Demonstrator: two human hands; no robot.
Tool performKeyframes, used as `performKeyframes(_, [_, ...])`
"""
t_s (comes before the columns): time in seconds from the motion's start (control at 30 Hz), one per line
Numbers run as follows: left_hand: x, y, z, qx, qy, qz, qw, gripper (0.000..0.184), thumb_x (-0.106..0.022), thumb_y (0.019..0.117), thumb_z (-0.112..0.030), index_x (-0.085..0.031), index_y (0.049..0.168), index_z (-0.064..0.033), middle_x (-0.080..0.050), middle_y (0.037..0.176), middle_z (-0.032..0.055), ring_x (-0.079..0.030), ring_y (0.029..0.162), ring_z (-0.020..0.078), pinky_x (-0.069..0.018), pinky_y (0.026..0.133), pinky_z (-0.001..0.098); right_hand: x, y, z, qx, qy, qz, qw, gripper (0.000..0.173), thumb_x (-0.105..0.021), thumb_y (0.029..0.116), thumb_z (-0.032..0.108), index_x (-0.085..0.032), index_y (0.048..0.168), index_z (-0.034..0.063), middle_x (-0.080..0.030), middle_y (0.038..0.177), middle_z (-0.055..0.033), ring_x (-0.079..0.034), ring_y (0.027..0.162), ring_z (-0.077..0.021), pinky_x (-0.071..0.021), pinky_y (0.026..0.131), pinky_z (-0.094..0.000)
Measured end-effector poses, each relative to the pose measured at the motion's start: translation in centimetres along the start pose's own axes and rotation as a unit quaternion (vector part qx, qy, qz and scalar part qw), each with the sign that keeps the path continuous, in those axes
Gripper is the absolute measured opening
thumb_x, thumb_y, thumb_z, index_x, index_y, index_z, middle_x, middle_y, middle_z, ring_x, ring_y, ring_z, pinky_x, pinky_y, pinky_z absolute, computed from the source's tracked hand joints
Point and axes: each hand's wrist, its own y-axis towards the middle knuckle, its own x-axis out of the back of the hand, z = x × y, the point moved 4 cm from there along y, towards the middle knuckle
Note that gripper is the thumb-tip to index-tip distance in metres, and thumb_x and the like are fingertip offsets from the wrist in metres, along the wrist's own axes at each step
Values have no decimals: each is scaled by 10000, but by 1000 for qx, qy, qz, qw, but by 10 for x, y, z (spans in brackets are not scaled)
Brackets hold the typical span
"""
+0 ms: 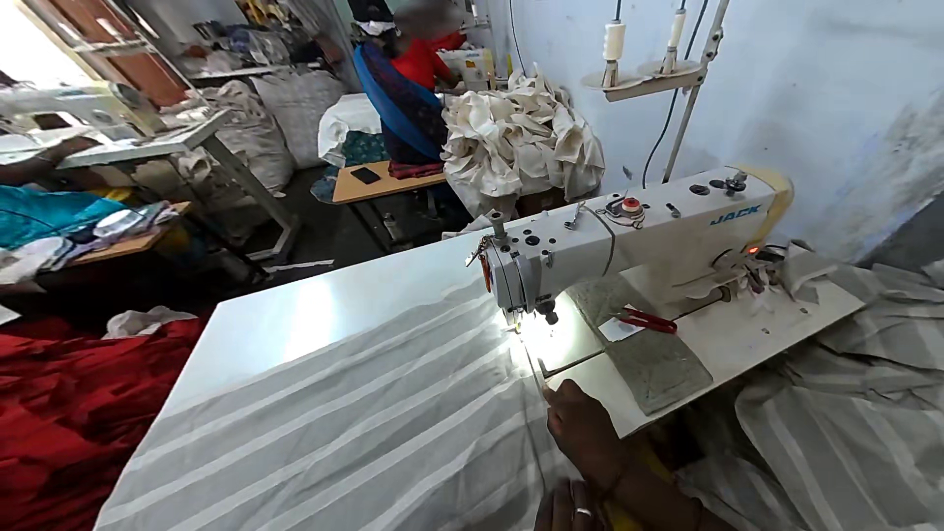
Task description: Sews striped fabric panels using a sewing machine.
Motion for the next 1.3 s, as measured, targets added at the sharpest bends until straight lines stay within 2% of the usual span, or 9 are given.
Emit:
performKeyframes(0.07, [-5,6,6,6,3,-46,999,223,-584,938,-22,-745,1067,62,-688,1256,255,-671,1171,438,-560,975,514,0,0,0,9,0,-5,1000,418,-492,1007,120,-640,1393,59,-659,1201,-226,-687,1035,-343,-564,890,-446])
performKeyframes(0.23, [-5,22,25,55,41,-134,989,161,-644,891,-41,-763,987,8,-743,1095,205,-744,1013,365,-629,771,444,1,1,-3,21,20,-8,1000,402,-506,1007,133,-661,1371,60,-670,1165,-229,-688,1005,-346,-562,873,-448])
performKeyframes(0.5, [-22,47,71,53,62,-288,954,195,-640,884,-107,-809,968,-62,-781,1038,87,-757,1010,240,-627,825,349,-2,3,-7,24,29,-47,998,368,-517,1008,141,-707,1314,71,-691,1110,-209,-700,963,-324,-574,851,-416])
performKeyframes(0.6, [-22,63,97,37,12,-291,956,194,-645,903,-132,-819,976,-92,-782,1045,78,-758,1017,235,-632,822,368,-3,9,-6,29,27,-75,996,333,-527,1010,147,-743,1252,71,-701,1068,-193,-705,941,-305,-578,834,-405])
performKeyframes(0.83, [-5,110,144,52,-62,-250,965,166,-658,936,-176,-813,953,-120,-779,1035,51,-755,972,229,-624,805,421,16,54,-6,53,-21,20,998,296,-562,1010,270,-752,1199,144,-681,1167,-121,-616,1152,-300,-521,922,-465])
performKeyframes(0.93, [-2,120,151,65,-65,-214,972,208,-630,949,-215,-809,955,-108,-765,1036,75,-725,1010,276,-588,876,477,11,72,-11,132,-56,-50,988,198,-585,990,190,-743,1044,84,-683,1048,-134,-638,1078,-323,-549,835,-463])
performKeyframes(1.13, [1,116,147,104,-8,-240,965,255,-627,886,-303,-786,799,-123,-708,766,77,-716,741,277,-579,637,483,25,81,-25,168,15,-8,986,203,-619,1010,198,-797,1047,107,-711,968,-106,-662,976,-274,-533,865,-444])
performKeyframes(1.2, [2,116,148,115,-31,-241,963,194,-675,881,-256,-791,834,-107,-711,785,85,-715,742,280,-580,637,486,27,84,-26,123,41,-14,991,169,-676,983,219,-800,1031,114,-712,935,-102,-681,908,-257,-544,839,-462])
performKeyframes(1.3, [-1,116,149,113,-34,-240,964,117,-734,876,-191,-812,910,-111,-736,883,103,-731,812,294,-597,683,490,26,83,-28,161,35,-46,985,135,-725,938,197,-810,1009,120,-703,933,-89,-683,877,-240,-563,785,-458])
